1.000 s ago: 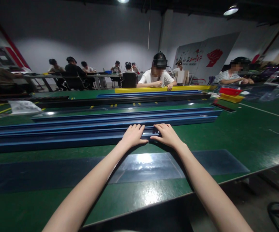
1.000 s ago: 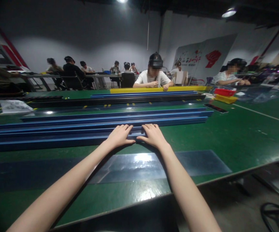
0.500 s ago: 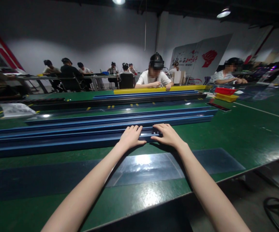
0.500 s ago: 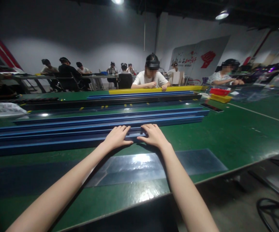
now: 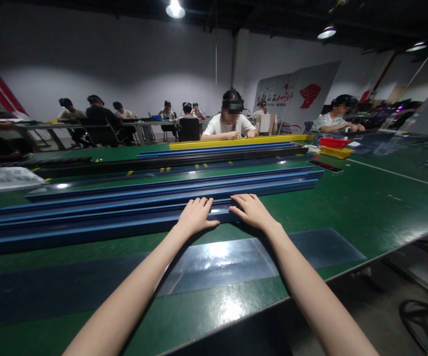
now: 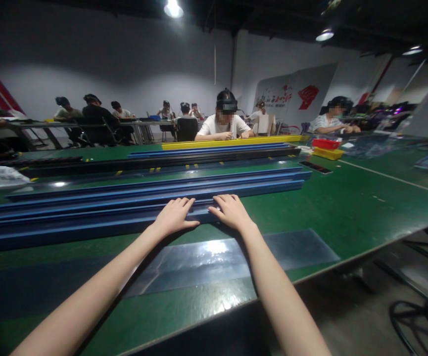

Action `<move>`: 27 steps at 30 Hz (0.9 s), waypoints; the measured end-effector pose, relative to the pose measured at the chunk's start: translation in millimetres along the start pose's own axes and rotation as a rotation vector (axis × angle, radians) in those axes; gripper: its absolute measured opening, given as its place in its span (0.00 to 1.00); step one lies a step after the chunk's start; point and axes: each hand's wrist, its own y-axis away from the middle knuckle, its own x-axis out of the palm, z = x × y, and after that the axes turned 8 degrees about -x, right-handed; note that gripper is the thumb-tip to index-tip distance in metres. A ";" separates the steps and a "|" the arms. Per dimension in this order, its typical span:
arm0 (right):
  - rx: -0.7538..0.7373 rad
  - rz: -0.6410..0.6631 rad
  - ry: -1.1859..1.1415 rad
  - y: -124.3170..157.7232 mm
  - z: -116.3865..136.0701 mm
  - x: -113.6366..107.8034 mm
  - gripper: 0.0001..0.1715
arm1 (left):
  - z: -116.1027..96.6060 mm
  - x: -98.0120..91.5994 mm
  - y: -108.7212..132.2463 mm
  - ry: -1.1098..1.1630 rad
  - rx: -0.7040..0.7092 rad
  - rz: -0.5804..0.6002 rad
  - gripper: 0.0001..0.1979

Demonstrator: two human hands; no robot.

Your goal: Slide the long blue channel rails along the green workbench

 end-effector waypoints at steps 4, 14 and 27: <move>0.020 0.024 -0.015 -0.4 1.1 -0.5 0.28 | -0.4 -0.9 0.1 0.000 0.000 0.000 0.36; 0.026 0.028 -0.022 -0.5 1.3 -2.0 0.27 | -0.1 0.9 0.0 -0.010 0.006 -0.018 0.37; -0.015 0.017 -0.042 1.8 -3.4 1.7 0.35 | 0.7 5.3 -0.3 -0.015 0.018 -0.075 0.37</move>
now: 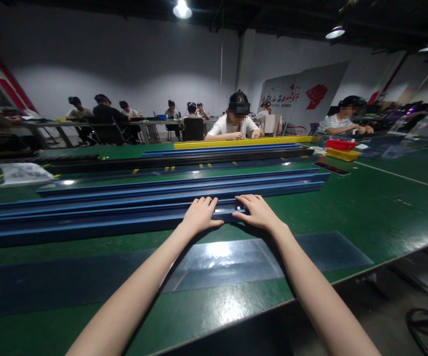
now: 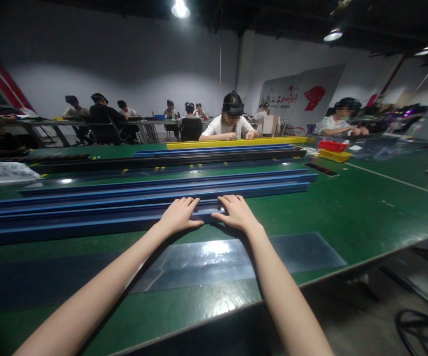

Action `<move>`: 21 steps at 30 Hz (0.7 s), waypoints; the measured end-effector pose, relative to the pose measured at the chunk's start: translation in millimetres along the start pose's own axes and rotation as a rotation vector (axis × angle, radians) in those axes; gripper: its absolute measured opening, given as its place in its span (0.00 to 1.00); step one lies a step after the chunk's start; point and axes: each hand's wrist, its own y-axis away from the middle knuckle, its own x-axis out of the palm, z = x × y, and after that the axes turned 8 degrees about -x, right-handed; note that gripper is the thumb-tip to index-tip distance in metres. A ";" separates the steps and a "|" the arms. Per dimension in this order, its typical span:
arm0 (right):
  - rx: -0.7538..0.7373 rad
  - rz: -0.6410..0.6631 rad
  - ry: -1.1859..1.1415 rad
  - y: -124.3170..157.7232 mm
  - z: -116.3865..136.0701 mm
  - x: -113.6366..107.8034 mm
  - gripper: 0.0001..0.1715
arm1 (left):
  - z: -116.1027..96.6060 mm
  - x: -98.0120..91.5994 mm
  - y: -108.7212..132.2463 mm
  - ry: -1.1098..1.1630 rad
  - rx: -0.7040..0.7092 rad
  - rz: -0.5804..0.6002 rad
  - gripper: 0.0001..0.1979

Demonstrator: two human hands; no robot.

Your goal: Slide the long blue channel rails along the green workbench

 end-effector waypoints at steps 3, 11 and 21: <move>-0.006 -0.003 0.000 -0.2 -0.6 0.6 0.35 | 0.2 0.6 -0.1 -0.001 0.001 -0.002 0.36; -0.006 -0.001 -0.001 -0.2 -0.8 0.5 0.34 | 0.3 0.4 -0.5 0.000 0.004 0.002 0.37; 0.004 0.009 0.017 -0.4 0.9 -0.3 0.34 | -0.1 -1.1 -1.0 0.000 -0.004 0.021 0.37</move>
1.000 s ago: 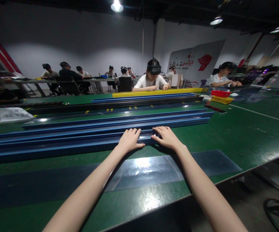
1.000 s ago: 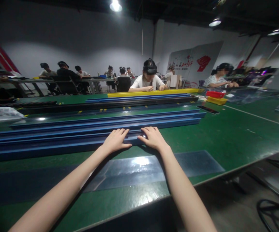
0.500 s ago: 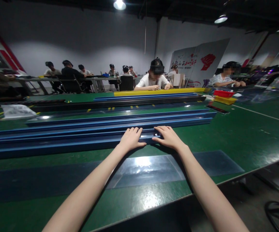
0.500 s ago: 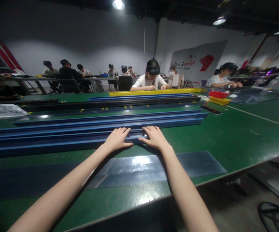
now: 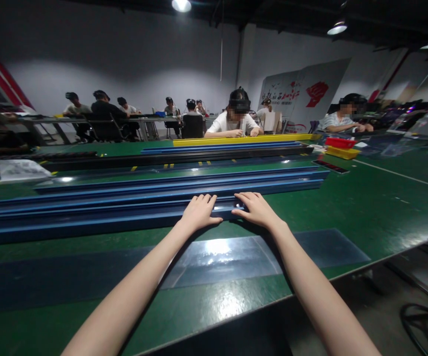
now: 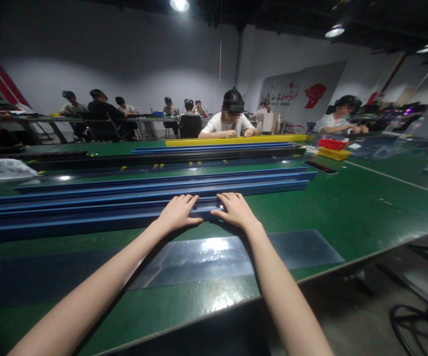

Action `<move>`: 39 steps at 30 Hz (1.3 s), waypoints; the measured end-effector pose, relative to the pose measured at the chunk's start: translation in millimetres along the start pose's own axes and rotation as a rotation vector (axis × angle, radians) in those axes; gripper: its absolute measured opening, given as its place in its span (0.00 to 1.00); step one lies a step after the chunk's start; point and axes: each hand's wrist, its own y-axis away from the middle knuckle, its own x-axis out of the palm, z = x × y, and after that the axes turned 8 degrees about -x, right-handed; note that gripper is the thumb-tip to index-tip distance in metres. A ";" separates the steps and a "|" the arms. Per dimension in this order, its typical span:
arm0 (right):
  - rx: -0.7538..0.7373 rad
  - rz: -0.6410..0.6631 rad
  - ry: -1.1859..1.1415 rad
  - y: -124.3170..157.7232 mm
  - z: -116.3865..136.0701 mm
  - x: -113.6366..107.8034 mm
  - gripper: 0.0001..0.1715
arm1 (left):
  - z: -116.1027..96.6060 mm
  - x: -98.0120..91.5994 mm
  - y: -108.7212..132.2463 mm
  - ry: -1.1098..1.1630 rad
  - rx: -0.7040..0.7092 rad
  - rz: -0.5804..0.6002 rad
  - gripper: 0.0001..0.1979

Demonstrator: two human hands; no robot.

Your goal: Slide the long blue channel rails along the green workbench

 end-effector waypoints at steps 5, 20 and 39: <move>-0.001 0.000 0.003 0.3 1.4 -1.1 0.34 | 0.8 1.7 0.1 0.017 0.001 -0.001 0.37; -0.005 0.012 0.013 1.1 0.6 -1.1 0.35 | -16.8 -80.4 8.1 0.311 0.097 0.236 0.09; -0.005 0.010 0.018 0.9 2.0 -2.6 0.35 | -20.8 -47.4 6.3 0.163 0.225 0.755 0.16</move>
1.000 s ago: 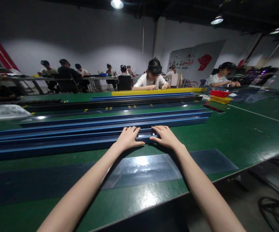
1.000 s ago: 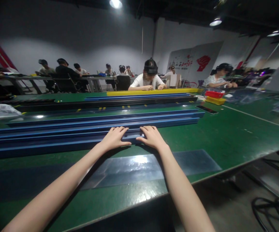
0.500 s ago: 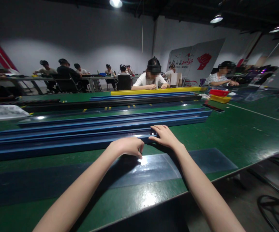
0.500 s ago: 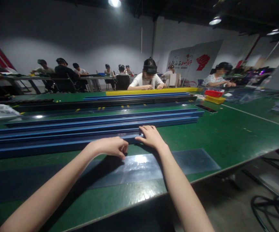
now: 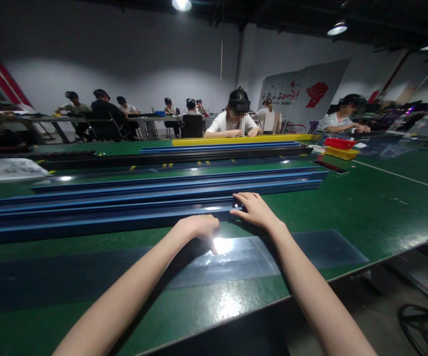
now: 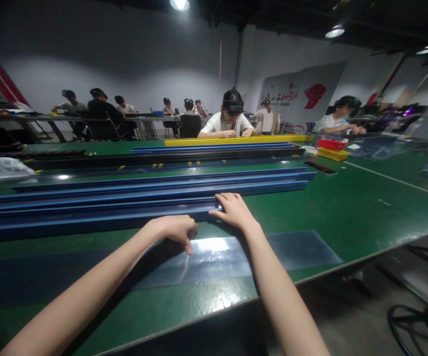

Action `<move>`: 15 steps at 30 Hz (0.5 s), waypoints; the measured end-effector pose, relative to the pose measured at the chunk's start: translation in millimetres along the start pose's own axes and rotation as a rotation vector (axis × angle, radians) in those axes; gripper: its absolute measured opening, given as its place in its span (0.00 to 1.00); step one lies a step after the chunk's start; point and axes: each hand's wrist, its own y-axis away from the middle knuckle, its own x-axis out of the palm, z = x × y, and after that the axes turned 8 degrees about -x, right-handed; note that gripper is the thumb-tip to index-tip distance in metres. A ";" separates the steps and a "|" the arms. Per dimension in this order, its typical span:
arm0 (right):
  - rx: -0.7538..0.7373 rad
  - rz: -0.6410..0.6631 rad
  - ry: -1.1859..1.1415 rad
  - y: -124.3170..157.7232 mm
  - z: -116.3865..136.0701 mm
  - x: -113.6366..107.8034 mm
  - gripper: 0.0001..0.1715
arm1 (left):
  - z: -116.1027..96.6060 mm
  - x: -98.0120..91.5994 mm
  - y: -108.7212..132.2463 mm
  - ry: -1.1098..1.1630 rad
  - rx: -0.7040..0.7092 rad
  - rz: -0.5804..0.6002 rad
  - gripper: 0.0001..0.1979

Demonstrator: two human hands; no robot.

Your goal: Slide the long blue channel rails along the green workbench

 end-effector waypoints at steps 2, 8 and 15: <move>0.001 0.000 -0.002 0.1 -0.4 0.4 0.35 | -0.2 0.9 -1.1 -0.016 0.003 -0.008 0.16; 0.002 -0.001 -0.006 0.2 -0.2 -0.1 0.35 | 3.9 3.3 -4.9 0.055 0.024 -0.005 0.13; 0.005 0.002 -0.014 -0.2 0.9 -1.5 0.33 | 10.7 5.0 -8.8 0.192 -0.001 -0.014 0.08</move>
